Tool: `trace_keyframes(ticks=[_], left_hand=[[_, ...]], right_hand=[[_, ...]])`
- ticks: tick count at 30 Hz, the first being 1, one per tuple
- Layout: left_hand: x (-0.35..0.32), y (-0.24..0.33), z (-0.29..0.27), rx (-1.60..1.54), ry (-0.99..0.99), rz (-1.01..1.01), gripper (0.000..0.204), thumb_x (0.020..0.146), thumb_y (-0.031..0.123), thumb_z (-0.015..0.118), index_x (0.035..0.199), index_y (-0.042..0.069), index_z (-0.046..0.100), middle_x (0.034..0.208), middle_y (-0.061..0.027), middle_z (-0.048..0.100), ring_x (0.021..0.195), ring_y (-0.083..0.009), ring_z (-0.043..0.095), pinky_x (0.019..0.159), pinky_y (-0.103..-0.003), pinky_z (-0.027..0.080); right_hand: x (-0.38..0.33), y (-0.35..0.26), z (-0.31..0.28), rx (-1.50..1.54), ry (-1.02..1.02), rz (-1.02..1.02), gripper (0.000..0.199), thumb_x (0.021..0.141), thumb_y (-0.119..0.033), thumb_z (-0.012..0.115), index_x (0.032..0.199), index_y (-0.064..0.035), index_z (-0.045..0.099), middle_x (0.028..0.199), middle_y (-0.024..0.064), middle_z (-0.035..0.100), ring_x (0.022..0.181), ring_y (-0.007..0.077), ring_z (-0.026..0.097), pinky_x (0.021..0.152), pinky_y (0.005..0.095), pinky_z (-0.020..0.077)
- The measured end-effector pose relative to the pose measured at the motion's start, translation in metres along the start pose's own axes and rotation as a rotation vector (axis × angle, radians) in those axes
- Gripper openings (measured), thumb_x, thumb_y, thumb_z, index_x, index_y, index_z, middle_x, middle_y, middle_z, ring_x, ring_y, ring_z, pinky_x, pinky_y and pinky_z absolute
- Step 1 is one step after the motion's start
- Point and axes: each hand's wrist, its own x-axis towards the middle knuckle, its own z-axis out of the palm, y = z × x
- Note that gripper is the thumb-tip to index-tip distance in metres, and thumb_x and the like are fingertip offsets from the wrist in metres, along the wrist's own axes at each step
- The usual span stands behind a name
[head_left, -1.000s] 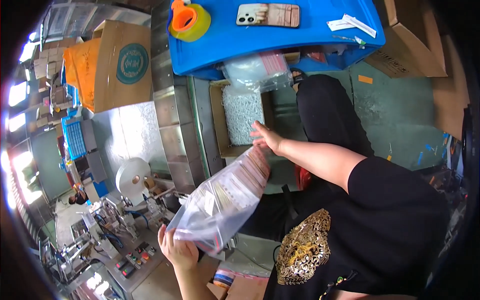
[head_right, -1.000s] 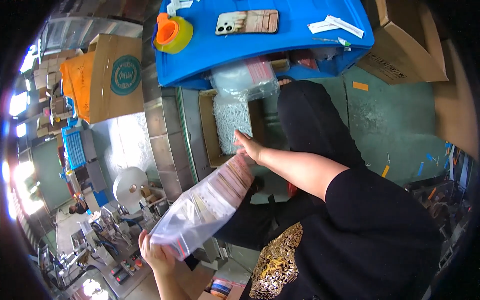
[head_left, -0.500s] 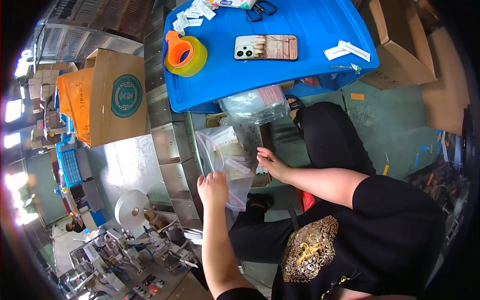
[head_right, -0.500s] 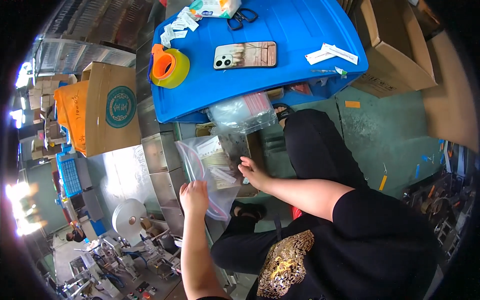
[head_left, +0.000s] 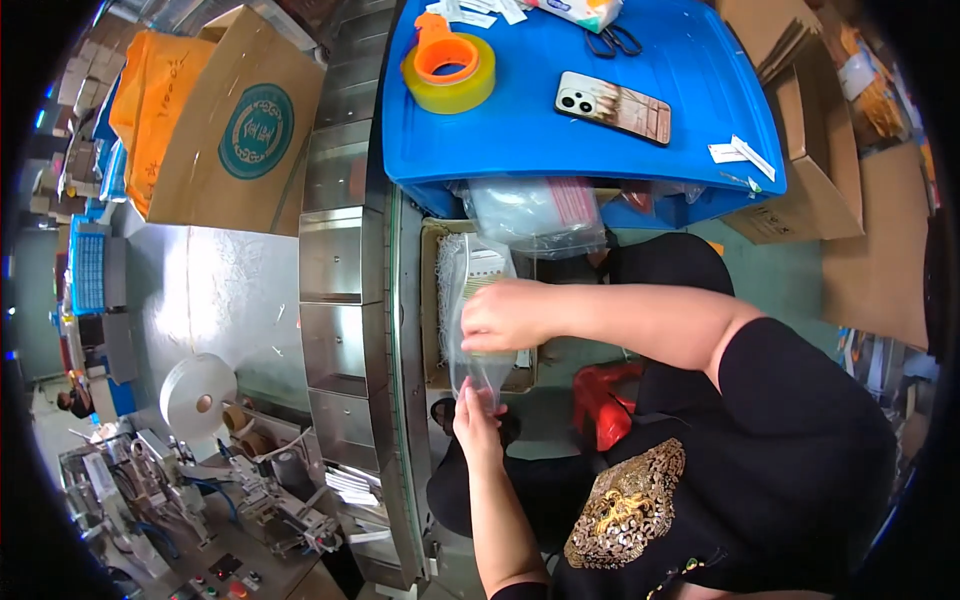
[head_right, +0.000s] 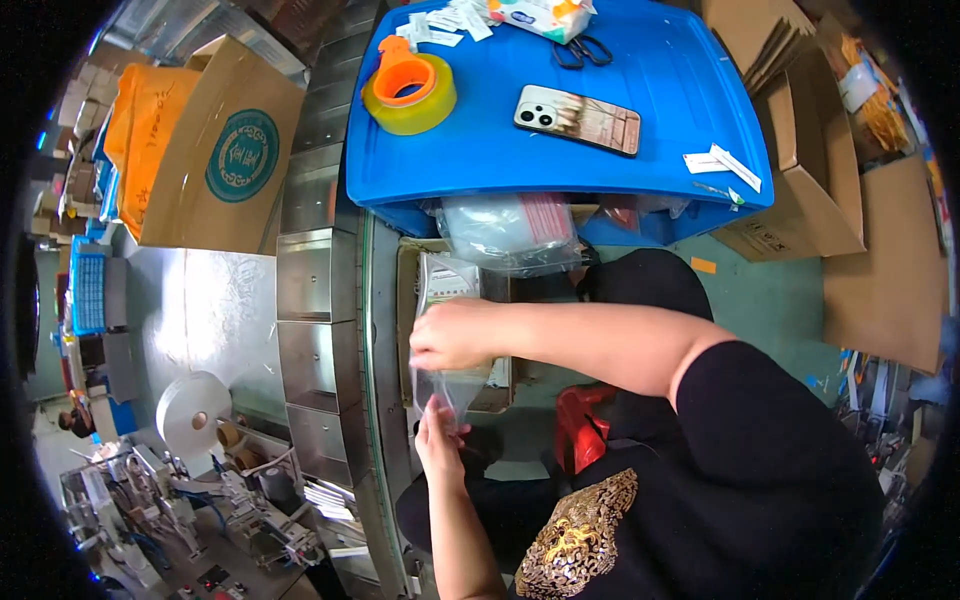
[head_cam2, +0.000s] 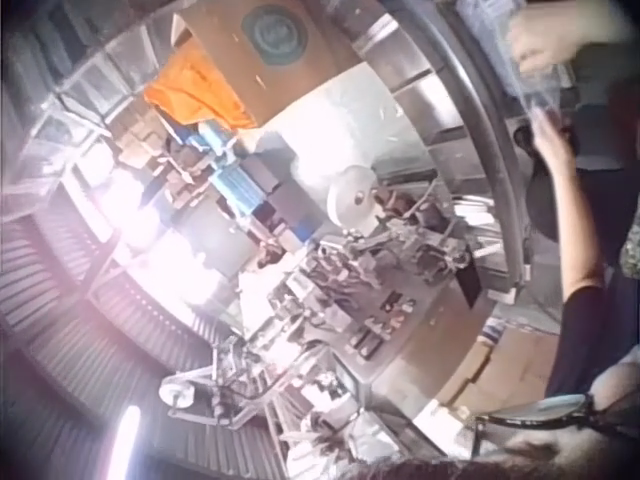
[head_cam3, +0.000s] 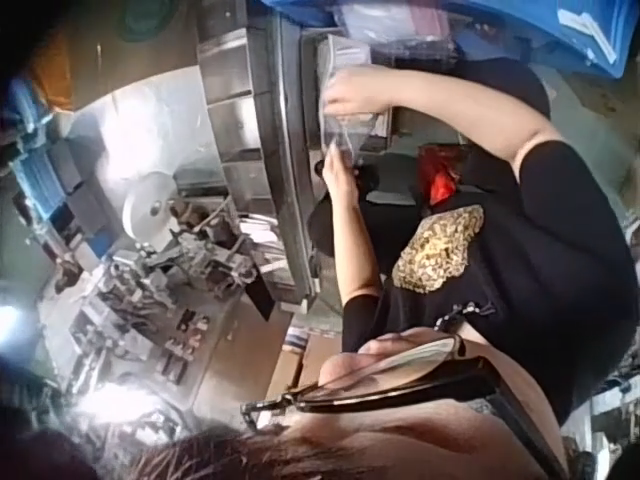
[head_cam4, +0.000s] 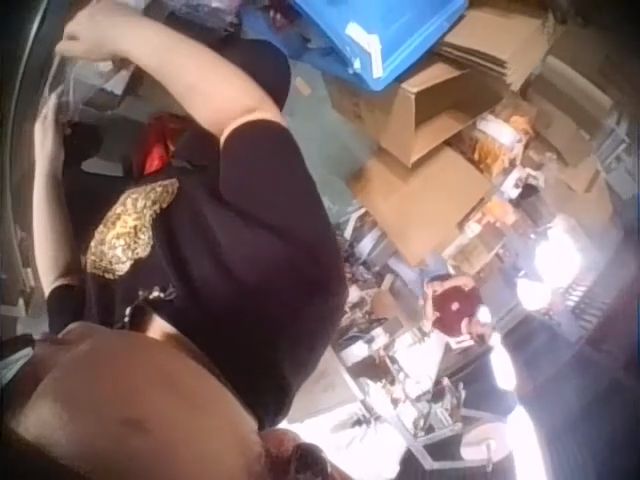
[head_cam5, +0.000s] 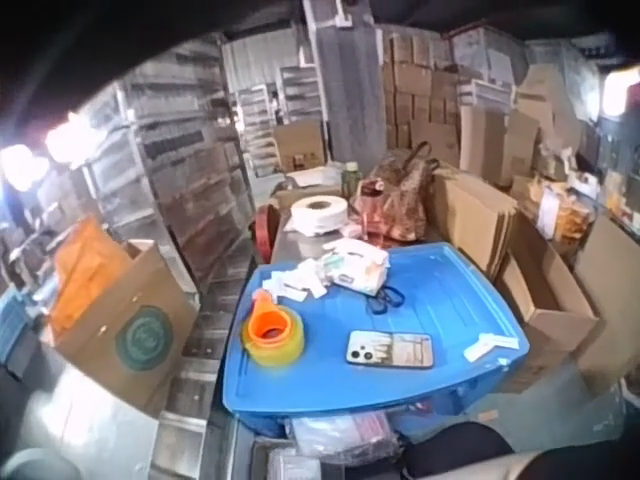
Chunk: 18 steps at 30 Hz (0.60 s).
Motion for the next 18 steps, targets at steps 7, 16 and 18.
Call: trace_keyframes(ticks=[7,16,18], left_hand=[[0.021,-0.017,0.03,0.494,0.159,0.698,0.076,0.069,-0.005,0.053,0.138,0.002,0.02,0.141,-0.0197,0.023,0.125,-0.028,0.034,0.096,-0.03,0.035],[0.008,0.003,0.026,0.319,0.04,0.609,0.089,0.067,0.005,0.055,0.139,0.0,0.003,0.142,-0.0255,0.012,0.133,-0.0361,0.014,0.106,-0.034,0.021],[0.009,0.0,0.025,0.35,0.04,0.61,0.089,0.067,0.005,0.055,0.138,-0.001,0.002,0.142,-0.0256,0.012,0.133,-0.0361,0.014,0.106,-0.034,0.022]], right_hand=[[0.086,0.064,0.07,-0.391,-0.92,0.462,0.052,0.071,-0.049,0.063,0.098,-0.0046,0.065,0.101,0.0127,0.063,0.084,0.0302,0.061,0.073,0.0414,0.0471],[0.067,0.075,0.082,-0.345,-0.776,0.619,0.048,0.073,-0.051,0.061,0.08,-0.0034,0.066,0.072,0.0125,0.064,0.069,0.0263,0.062,0.061,0.0382,0.0484],[0.066,0.067,0.111,-0.443,-0.501,0.585,0.049,0.07,-0.05,0.062,0.082,-0.0035,0.068,0.083,0.0155,0.065,0.078,0.0298,0.063,0.07,0.0402,0.0492]])
